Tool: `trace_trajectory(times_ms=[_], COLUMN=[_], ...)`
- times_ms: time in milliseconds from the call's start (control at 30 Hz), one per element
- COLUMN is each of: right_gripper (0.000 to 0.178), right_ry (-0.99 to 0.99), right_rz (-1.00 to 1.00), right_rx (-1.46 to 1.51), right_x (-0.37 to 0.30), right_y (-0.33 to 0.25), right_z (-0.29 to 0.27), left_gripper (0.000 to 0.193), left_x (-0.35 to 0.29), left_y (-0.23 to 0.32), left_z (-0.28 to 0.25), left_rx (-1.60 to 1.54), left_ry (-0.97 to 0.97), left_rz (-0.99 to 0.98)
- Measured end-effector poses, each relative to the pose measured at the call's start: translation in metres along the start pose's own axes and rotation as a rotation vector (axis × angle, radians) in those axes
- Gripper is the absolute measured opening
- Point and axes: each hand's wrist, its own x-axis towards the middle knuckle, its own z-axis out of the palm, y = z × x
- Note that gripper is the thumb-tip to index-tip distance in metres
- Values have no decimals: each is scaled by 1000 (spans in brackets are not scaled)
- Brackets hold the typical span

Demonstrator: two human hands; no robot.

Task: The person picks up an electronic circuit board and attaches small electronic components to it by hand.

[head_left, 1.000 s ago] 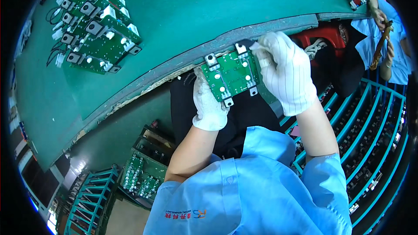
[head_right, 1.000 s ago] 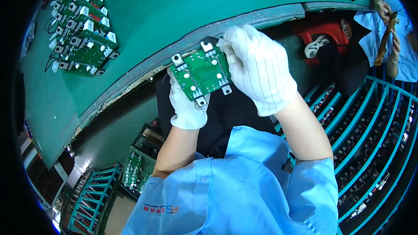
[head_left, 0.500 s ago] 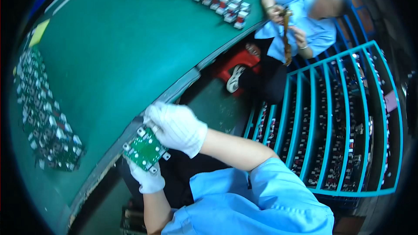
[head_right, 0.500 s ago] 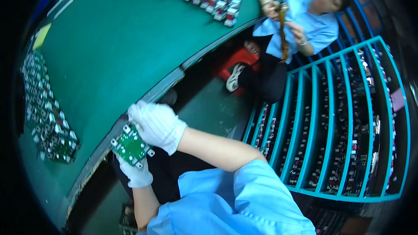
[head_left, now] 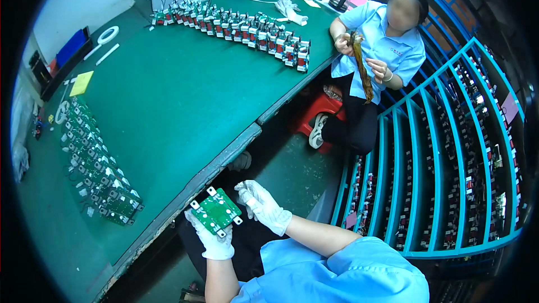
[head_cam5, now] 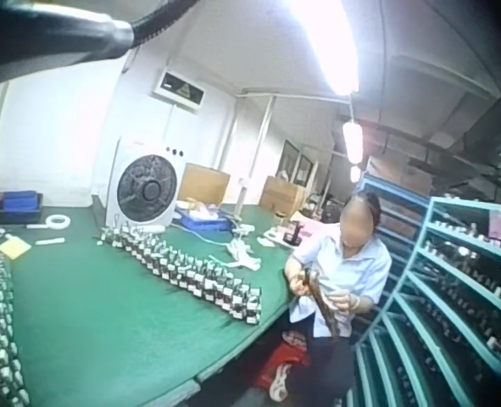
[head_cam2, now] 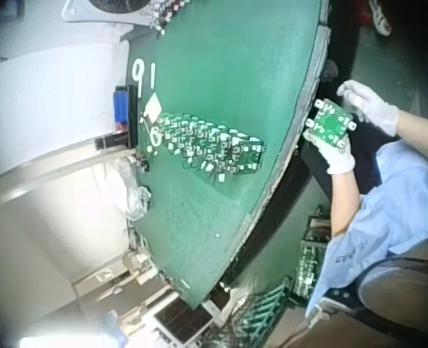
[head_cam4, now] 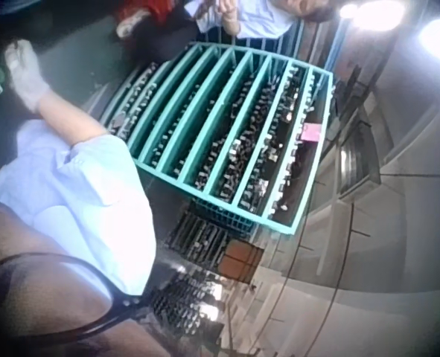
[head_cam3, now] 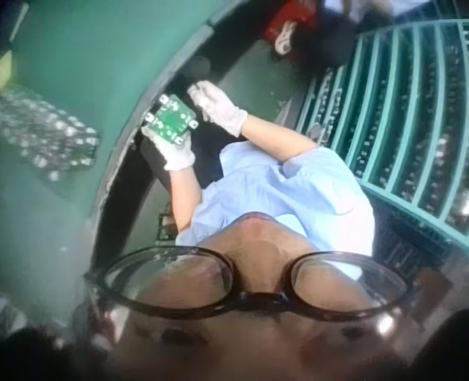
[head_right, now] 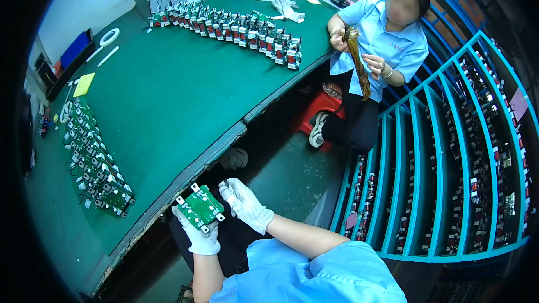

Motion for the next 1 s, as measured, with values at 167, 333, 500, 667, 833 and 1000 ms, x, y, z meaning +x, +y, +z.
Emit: trace_trajectory(times_ms=[167,333,500,667,833,1000], right_gripper=[40,37,49,54,61,65], right_ry=[-78,-180,-166,-173,-182,-199], right_rz=[34,-40,-19,-33,-37,-50], right_rx=[181,455,360,273,304,329], right_x=[1,-1,-4,-5,-2,3], right_y=[14,28,17,-2,0,3], right_z=[-2,9,12,4,2,-6], left_gripper=[77,74,61,54,53,51], left_x=[-24,-32,-35,-23,-22,-26], left_y=[-7,-3,6,13,20,30], left_z=[32,49,60,62,65,91], left_rx=[-17,-8,-102,-32,-9,-19], left_ry=[-19,-149,-122,-125,-166,-83], left_rz=[-39,-53,47,141,182,370])
